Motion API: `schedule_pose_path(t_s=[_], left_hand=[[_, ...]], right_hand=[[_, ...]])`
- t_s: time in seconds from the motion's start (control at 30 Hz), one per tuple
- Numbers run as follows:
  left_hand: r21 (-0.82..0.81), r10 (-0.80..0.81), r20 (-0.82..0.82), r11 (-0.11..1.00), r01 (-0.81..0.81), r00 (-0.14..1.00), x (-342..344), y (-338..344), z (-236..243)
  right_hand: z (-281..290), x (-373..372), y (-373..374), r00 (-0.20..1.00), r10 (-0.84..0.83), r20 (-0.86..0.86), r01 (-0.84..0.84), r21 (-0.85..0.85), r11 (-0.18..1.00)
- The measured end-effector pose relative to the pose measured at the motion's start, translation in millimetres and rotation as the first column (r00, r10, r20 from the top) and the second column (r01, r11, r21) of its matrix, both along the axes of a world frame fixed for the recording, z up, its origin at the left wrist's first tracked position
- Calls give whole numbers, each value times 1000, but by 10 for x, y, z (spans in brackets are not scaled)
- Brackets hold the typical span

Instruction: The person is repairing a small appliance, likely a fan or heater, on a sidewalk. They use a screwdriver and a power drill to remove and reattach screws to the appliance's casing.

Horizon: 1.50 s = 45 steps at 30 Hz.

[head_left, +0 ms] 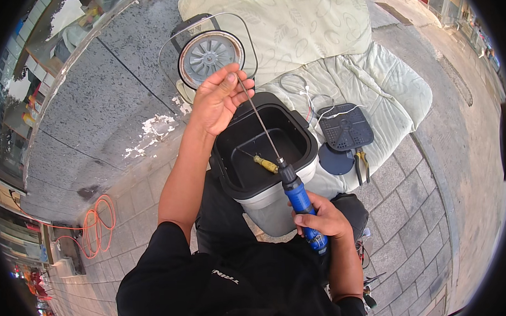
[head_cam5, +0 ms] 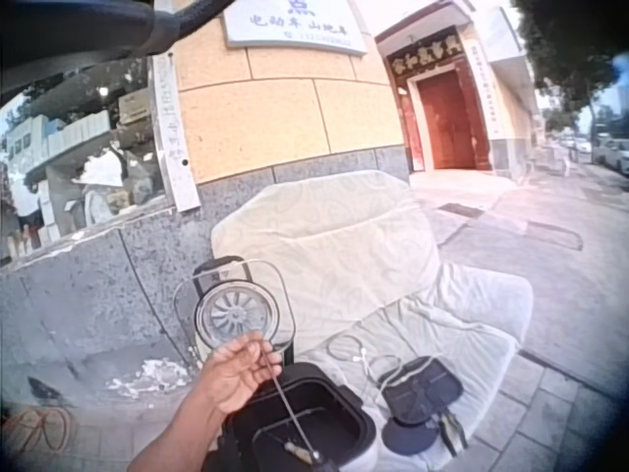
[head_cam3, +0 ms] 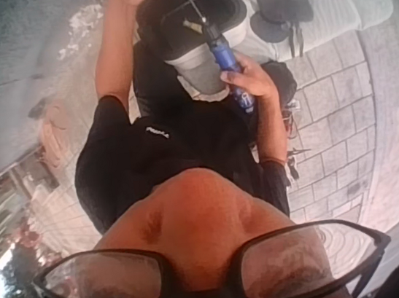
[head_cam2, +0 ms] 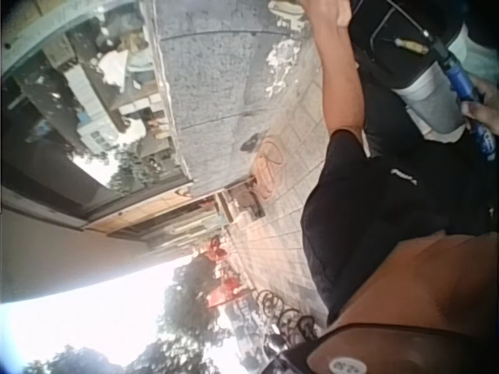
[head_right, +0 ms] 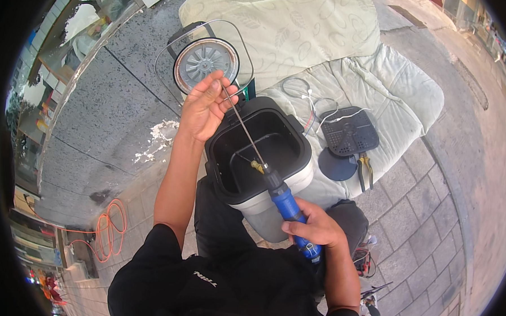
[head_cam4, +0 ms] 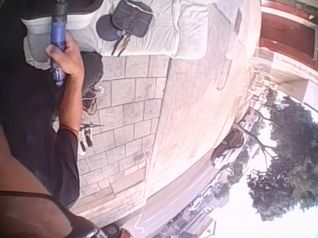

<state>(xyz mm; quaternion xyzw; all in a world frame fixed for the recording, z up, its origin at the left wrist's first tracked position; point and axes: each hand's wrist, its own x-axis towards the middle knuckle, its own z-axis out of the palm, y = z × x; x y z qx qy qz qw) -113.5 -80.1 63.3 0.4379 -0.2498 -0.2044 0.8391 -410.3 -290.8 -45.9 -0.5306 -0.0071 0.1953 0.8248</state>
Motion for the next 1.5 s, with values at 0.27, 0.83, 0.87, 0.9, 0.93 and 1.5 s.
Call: schedule_pose_path(t_s=[0.27,0.83,0.87,0.9,0.93,1.5], left_hand=[[-95,-71,42,993,75,997,20,-36,-100],[766,112,223,595,-245,968,142,108,-488],[832,73,328,449,-325,942,172,178,-614],[865,-39,413,331,-378,910,153,255,-722],[861,-171,497,223,-457,851,215,275,-760],[706,-891,322,1,-708,320,283,-204,-1473]], right_hand=[[35,-26,15,992,111,-63,-90,264,960],[26,-49,-30,1000,27,1,-27,243,970],[26,-83,-33,1000,15,-10,-12,232,973],[24,-104,-35,1000,1,-1,-1,230,973],[0,-109,-49,1000,0,19,-4,235,972],[-30,-84,-112,999,-31,23,24,239,971]])
